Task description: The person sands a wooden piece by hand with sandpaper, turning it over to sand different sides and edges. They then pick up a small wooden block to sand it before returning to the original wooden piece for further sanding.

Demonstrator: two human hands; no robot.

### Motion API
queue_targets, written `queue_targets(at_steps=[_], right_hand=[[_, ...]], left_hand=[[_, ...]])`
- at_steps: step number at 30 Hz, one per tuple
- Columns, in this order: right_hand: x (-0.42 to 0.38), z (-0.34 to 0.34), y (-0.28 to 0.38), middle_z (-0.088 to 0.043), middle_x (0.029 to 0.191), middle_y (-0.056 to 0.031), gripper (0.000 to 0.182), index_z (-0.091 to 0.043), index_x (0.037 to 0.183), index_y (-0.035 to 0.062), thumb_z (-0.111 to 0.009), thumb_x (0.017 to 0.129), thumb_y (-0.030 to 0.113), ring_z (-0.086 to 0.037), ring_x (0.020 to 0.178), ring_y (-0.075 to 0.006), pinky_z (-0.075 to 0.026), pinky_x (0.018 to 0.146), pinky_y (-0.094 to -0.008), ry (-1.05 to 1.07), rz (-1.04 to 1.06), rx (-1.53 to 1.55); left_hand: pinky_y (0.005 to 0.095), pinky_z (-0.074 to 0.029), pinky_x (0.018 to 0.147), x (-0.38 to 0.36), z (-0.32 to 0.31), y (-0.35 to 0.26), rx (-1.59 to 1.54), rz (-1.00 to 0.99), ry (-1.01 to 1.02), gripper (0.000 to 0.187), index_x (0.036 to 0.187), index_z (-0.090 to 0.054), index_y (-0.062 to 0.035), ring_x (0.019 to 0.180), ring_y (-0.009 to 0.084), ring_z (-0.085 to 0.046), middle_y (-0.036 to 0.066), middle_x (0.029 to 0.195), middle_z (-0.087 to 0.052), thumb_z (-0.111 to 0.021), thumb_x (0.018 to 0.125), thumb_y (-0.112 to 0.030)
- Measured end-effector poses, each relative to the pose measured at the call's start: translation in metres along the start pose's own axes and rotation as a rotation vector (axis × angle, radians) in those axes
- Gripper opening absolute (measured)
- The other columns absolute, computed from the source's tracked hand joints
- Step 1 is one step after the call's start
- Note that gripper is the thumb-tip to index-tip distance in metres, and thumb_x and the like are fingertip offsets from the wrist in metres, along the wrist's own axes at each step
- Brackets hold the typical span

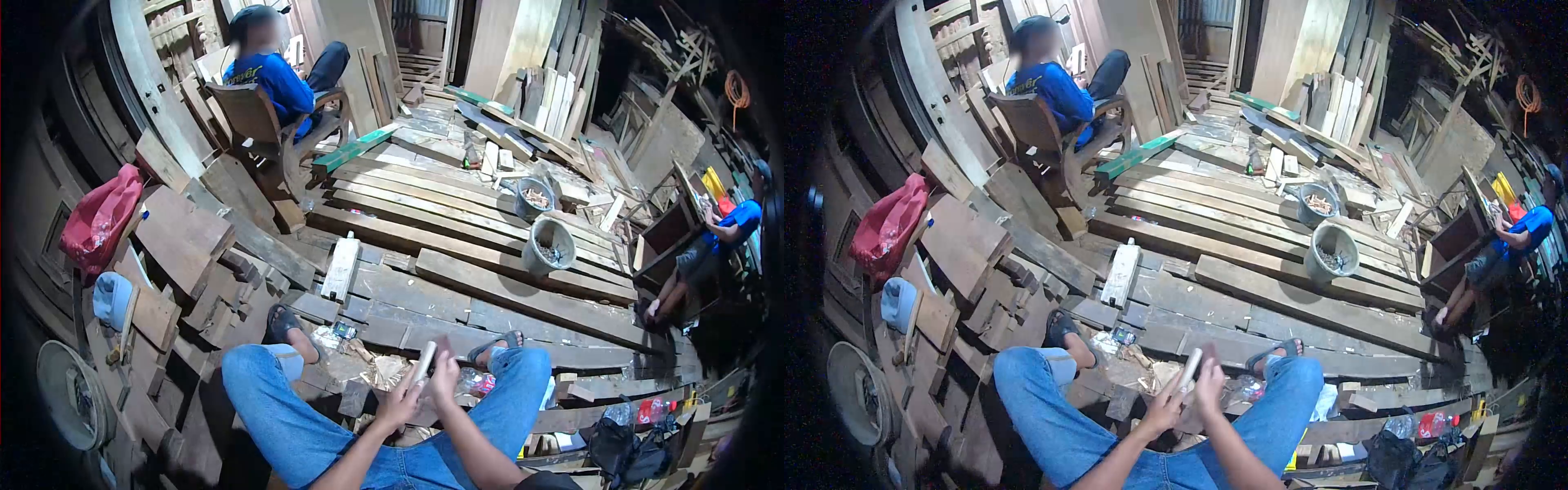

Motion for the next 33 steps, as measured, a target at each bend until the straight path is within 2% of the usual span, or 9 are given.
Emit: queue_targets(at_steps=[1,4,6,7,18,20,25,29,33], right_hand=[[0.017,0.002,-0.019,-0.071,0.106,-0.0146,0.05,-0.064,0.121,-0.008,-0.044,0.11,0.036,-0.063,0.094,-0.0213,-0.049,0.086,-0.0396,-0.03,-0.135,-0.002],[-0.008,-0.002,0.028,-0.07,0.102,-0.0153,0.053,-0.064,0.121,-0.0075,-0.043,0.109,0.039,-0.062,0.093,-0.023,-0.049,0.087,-0.04,-0.025,-0.056,-0.031],[-0.009,-0.007,-0.028,-0.064,0.092,-0.0034,0.042,-0.065,0.11,-0.0028,-0.047,0.11,0.036,-0.053,0.084,-0.0129,-0.046,0.076,-0.034,-0.062,-0.003,-0.049],[-0.013,-0.006,-0.014,-0.067,0.097,-0.0078,0.043,-0.065,0.113,-0.0035,-0.045,0.11,0.034,-0.057,0.09,-0.0153,-0.047,0.081,-0.0353,-0.026,-0.082,0.001],[-0.014,-0.008,0.008,-0.069,0.106,-0.0189,0.052,-0.065,0.116,-0.0066,-0.042,0.11,0.039,-0.062,0.099,-0.0224,-0.049,0.089,-0.039,0.041,-0.049,-0.005],[0.008,-0.003,0.011,-0.063,0.078,-0.0143,0.053,-0.065,0.093,-0.0042,-0.042,0.11,0.041,-0.055,0.075,-0.0209,-0.046,0.07,-0.044,-0.12,-0.083,-0.06],[-0.014,-0.007,-0.031,-0.066,0.111,-0.0183,0.05,-0.063,0.123,-0.0043,-0.041,0.11,0.039,-0.061,0.101,-0.0242,-0.047,0.09,-0.0393,0.091,-0.123,-0.116],[-0.012,-0.006,0.036,-0.065,0.086,-0.0101,0.047,-0.064,0.098,-0.0018,-0.041,0.11,0.038,-0.055,0.076,-0.0184,-0.046,0.07,-0.0395,-0.025,-0.152,-0.103],[-0.013,-0.005,0.026,-0.068,0.102,-0.0147,0.047,-0.063,0.114,-0.0038,-0.042,0.11,0.038,-0.062,0.093,-0.0206,-0.049,0.083,-0.0392,-0.002,-0.174,-0.097]], left_hand=[[0.0329,-0.051,0.064,0.004,-0.011,0.015,-0.145,-0.229,-0.043,0.056,0.157,-0.039,-0.0126,0.07,0.0112,-0.055,0.007,0.115,-0.062,-0.053,0.106,-0.029],[0.0335,-0.054,0.08,-0.019,0.0,-0.033,-0.008,-0.02,0.018,0.056,0.157,-0.039,-0.0111,0.088,0.0159,-0.064,0.011,0.126,-0.063,-0.053,0.106,-0.029],[0.0348,-0.043,0.102,-0.001,-0.002,-0.004,-0.12,-0.112,-0.048,0.057,0.157,-0.038,-0.0092,0.12,0.0219,-0.055,0.016,0.141,-0.057,-0.053,0.106,-0.029],[0.0354,-0.038,0.113,0.006,-0.003,0.006,-0.173,-0.16,-0.077,0.058,0.157,-0.038,-0.0082,0.137,0.0249,-0.051,0.019,0.148,-0.053,-0.053,0.105,-0.03],[0.0349,-0.038,0.113,0.005,-0.004,0.009,-0.194,-0.036,-0.056,0.059,0.158,-0.037,-0.0098,0.138,0.0241,-0.05,0.016,0.153,-0.05,-0.054,0.105,-0.028],[0.0346,-0.038,0.113,0.005,-0.006,0.014,-0.173,0.011,-0.015,0.059,0.158,-0.036,-0.0097,0.139,0.024,-0.049,0.016,0.153,-0.05,-0.055,0.104,-0.027],[0.0339,-0.038,0.113,0.012,-0.005,0.011,-0.211,-0.211,-0.095,0.059,0.158,-0.035,-0.009,0.139,0.0235,-0.049,0.018,0.152,-0.05,-0.055,0.105,-0.028],[0.034,-0.04,0.11,0.015,-0.007,0.033,-0.135,-0.164,-0.037,0.059,0.157,-0.037,-0.0065,0.136,0.0224,-0.051,0.013,0.152,-0.051,-0.055,0.105,-0.028],[0.0308,-0.045,0.102,0.012,-0.006,0.022,-0.168,-0.017,-0.043,0.057,0.156,-0.039,-0.007,0.12,0.0183,-0.059,0.014,0.142,-0.06,-0.055,0.105,-0.028]])
Point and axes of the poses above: each hand's wrist, its own x-axis towards the middle knuckle, its own z-axis out of the back of the hand, y = z × x, the point moved 1 cm from there along x, towards the middle knuckle
